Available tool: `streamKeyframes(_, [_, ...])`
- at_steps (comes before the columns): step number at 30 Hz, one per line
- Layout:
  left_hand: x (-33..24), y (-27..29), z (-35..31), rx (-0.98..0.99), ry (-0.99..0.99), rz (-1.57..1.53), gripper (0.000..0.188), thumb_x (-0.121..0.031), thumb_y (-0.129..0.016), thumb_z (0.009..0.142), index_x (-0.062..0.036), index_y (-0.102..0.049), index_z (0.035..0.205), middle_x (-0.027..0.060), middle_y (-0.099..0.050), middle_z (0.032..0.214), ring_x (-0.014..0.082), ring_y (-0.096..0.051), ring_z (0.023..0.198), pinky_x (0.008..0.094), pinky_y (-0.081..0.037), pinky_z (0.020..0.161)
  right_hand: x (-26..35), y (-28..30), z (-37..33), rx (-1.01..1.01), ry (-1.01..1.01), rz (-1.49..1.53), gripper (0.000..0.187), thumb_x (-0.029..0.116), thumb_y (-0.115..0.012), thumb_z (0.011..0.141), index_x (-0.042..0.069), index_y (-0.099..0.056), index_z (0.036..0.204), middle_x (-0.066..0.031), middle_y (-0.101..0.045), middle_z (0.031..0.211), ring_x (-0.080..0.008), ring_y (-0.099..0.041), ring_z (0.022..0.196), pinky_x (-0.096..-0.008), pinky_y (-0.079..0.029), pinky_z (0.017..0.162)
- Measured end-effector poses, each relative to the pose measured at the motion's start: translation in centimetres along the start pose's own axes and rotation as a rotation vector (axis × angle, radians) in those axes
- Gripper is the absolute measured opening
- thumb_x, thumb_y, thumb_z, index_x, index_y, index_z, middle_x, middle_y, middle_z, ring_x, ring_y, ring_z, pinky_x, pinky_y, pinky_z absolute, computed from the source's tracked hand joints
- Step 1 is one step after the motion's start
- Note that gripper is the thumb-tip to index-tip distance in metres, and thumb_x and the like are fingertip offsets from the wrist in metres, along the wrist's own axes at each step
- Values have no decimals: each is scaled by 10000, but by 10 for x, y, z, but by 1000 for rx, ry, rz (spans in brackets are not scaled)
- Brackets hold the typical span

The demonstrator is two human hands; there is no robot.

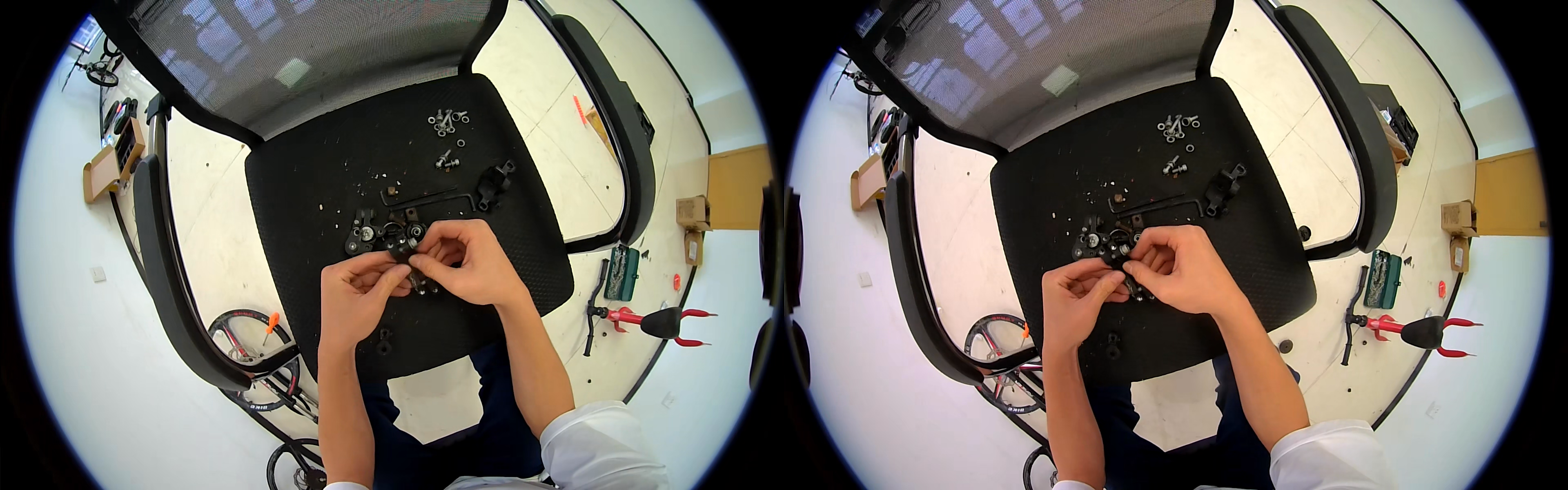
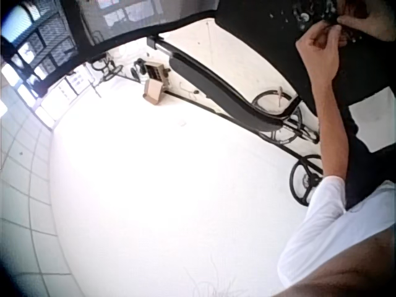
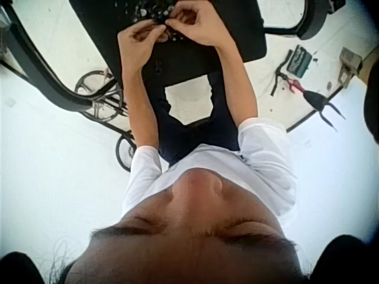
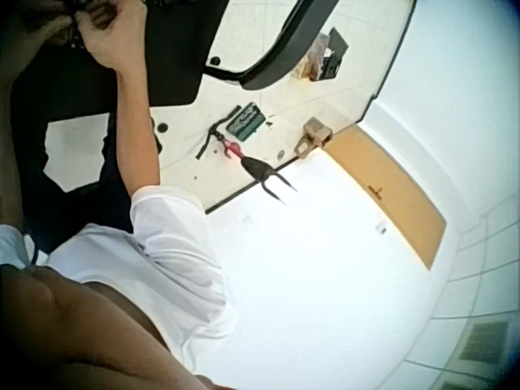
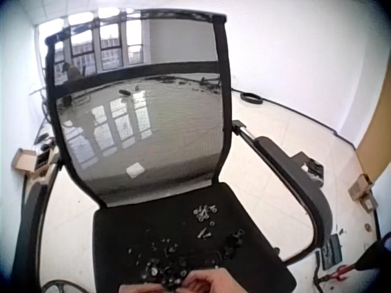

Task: The person assembles small mechanical components on a chair seat, using an Allen key to tighten screws and attaching brackets and fasteners. The person handles multiple small parts, including screws, nuts, and metal brackets, and uses tools to secure them together.

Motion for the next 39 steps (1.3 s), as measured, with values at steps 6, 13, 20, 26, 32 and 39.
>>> streamKeyframes(6, [1,0,0,33,69,-28,125,-23,-698,857,73,-682,936,118,-691,783,147,-684,681,259,-595,614,-1,2,0,36,-21,-15,78,15,-703,794,-29,-643,769,-25,-627,638,-48,-581,572,-197,-466,550])
streamKeyframes(13, [5,-4,0,29,184,-69,140,-57,-708,861,68,-677,916,114,-679,754,152,-686,672,254,-589,586,-3,10,1,122,-119,-150,74,17,-700,787,-51,-674,797,-51,-646,648,-69,-589,579,-223,-475,566])
streamKeyframes(20, [7,0,2,-14,117,-28,142,-65,-711,858,64,-694,916,95,-690,768,124,-668,649,242,-577,595,-4,4,-3,71,-52,-10,111,-7,-694,786,-58,-707,883,-72,-678,687,-73,-634,641,-212,-501,602])
streamKeyframes(26, [5,9,2,20,33,22,128,-51,-713,852,58,-703,918,75,-690,754,104,-659,657,219,-546,593,-5,1,-2,104,-68,20,115,-8,-706,786,-58,-704,889,-83,-689,703,-87,-653,636,-211,-522,606])
streamKeyframes(32, [3,12,2,57,36,-50,127,-35,-703,855,53,-697,947,62,-691,789,89,-641,687,219,-531,631,4,13,2,-15,-82,99,120,56,-709,843,-60,-686,867,-90,-692,734,-105,-669,651,-220,-538,599])
streamKeyframes(39, [2,7,4,-21,87,-41,141,-37,-690,870,49,-684,982,48,-688,816,74,-622,699,210,-511,629,-10,34,6,-316,122,-589,215,13,-674,798,-3,-683,1013,-76,-642,887,-144,-598,641,-270,-471,575])
Point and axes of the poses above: each hand's wrist, its own z-axis towards the middle knuckle, its own y-axis out of the back of the hand, x = y × z, the point moved 2 cm from there along z, towards the middle knuckle
